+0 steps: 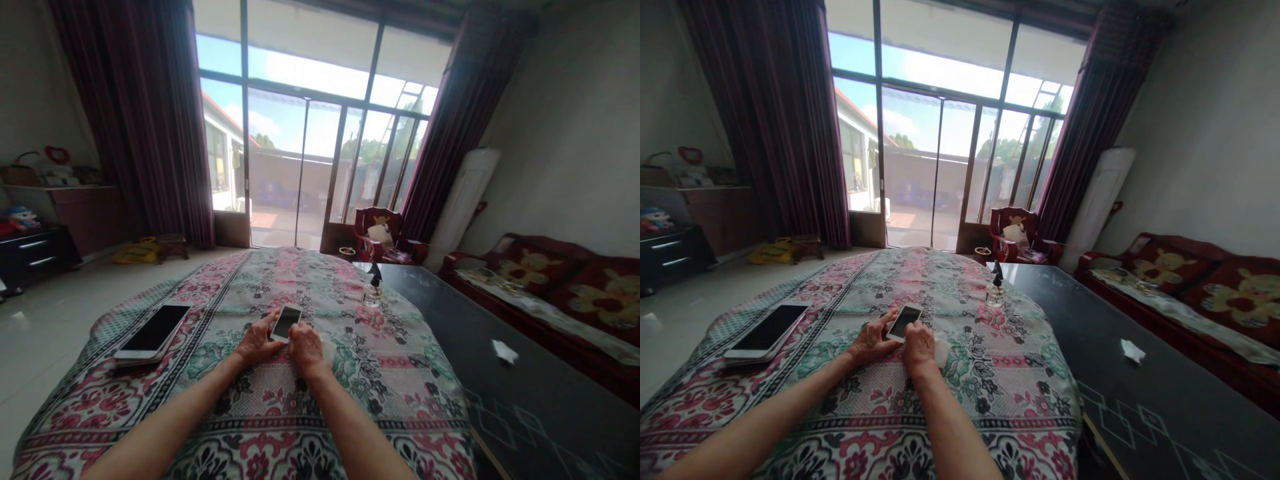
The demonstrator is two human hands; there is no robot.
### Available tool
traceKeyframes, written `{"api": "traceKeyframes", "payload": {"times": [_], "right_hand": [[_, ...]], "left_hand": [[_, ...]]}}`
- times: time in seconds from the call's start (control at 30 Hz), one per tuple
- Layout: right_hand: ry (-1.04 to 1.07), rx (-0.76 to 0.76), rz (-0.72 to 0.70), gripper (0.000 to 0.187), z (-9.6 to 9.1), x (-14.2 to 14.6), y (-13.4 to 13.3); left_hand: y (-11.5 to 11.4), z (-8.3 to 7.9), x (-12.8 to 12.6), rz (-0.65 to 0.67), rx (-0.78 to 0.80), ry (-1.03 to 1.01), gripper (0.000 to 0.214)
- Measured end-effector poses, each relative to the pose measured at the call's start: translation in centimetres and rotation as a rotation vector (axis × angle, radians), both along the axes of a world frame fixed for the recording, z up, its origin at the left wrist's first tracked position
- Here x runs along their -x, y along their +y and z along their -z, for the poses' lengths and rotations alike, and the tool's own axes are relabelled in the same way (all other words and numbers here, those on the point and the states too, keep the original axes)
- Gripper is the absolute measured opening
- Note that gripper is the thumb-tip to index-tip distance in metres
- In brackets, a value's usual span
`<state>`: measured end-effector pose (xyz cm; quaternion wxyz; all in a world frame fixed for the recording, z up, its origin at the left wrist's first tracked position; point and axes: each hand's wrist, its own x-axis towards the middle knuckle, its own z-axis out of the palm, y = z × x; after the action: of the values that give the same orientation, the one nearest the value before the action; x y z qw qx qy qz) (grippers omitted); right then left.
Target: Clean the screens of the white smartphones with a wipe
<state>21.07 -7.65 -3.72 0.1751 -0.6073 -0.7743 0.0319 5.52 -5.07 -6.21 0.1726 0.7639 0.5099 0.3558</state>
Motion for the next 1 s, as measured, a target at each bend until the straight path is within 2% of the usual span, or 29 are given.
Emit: {"api": "traceKeyframes", "payload": {"times": [0.27, 0.43, 0.53, 0.67, 0.8, 1.0], "right_hand": [[0.045, -0.021, -0.052, 0.017, 0.2, -0.9, 0.1], [0.109, -0.005, -0.116, 0.017, 0.4, -1.5, 0.7], [0.104, 0.002, -0.141, 0.017, 0.5, -1.7, 0.8], [0.082, 0.019, -0.156, 0.016, 0.4, -1.8, 0.9], [0.066, 0.033, -0.103, 0.018, 0.0, -1.7, 2.0], [0.088, 0.007, 0.032, 0.019, -0.4, -1.6, 6.2]], "left_hand": [[0.4, 1.0, 0.1, 0.009, -0.066, 0.021, 0.075], [1.1, 0.0, 0.0, -0.001, 0.023, 0.056, 0.079], [1.5, -0.6, -0.1, 0.064, 0.012, 0.121, 0.085], [2.0, -0.1, 0.0, 0.087, 0.014, 0.165, 0.086], [2.0, 0.5, 0.1, 0.076, 0.02, 0.168, 0.087], [1.6, -0.5, -0.1, 0.064, 0.082, 0.175, 0.086]]}}
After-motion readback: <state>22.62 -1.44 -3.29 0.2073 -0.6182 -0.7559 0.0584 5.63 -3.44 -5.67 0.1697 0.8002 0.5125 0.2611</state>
